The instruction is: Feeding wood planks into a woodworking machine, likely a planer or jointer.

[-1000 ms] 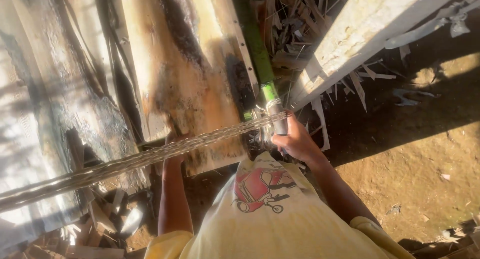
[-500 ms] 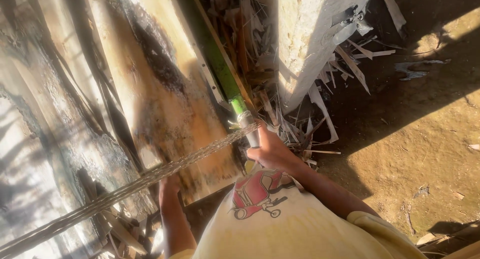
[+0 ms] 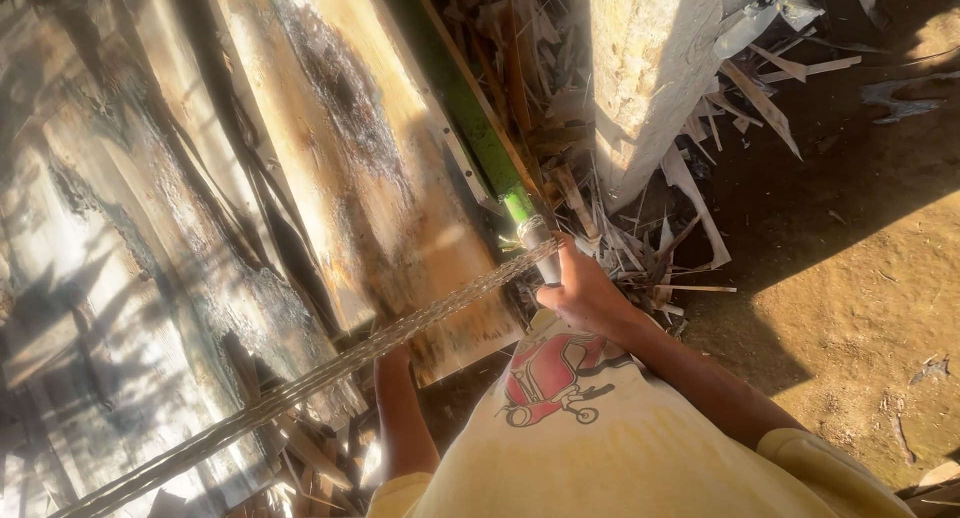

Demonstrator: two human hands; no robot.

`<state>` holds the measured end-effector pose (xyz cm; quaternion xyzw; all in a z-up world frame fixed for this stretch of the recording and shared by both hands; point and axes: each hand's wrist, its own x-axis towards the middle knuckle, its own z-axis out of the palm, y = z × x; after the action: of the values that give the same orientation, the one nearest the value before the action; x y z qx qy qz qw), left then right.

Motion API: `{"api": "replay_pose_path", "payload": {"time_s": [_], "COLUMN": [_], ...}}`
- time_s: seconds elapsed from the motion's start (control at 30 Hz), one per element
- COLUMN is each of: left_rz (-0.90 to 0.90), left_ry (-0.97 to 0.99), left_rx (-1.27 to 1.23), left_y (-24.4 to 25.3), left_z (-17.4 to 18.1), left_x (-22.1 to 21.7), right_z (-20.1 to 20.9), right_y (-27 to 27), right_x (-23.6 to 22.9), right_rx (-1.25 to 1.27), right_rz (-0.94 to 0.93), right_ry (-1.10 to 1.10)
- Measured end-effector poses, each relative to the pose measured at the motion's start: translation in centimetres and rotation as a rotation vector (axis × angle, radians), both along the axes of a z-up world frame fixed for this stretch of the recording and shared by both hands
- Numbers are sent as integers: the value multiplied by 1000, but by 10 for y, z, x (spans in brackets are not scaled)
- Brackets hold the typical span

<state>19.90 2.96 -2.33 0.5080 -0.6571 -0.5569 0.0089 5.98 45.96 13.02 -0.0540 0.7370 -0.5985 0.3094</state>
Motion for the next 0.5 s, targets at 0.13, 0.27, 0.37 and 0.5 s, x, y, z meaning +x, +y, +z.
{"api": "replay_pose_path", "payload": {"time_s": [0.13,0.27,0.37,0.5], "left_rz": [-7,-28,-43,-39], "left_ry": [46,93,133,172], "left_rx": [20,42,71,118], "left_y": [14,9,7,1], "left_z": [11,1,-11,-24], "left_x": [-1,2,0,8], "right_z": [-30,-26,14,26], "right_y": [-4,-4,0,-4], "right_x": [7,8,-2,-4], "right_rx": [48,94,150,145], "right_rz": [-14,-7,54,63], "right_ry": [38,69,-13,-18]}}
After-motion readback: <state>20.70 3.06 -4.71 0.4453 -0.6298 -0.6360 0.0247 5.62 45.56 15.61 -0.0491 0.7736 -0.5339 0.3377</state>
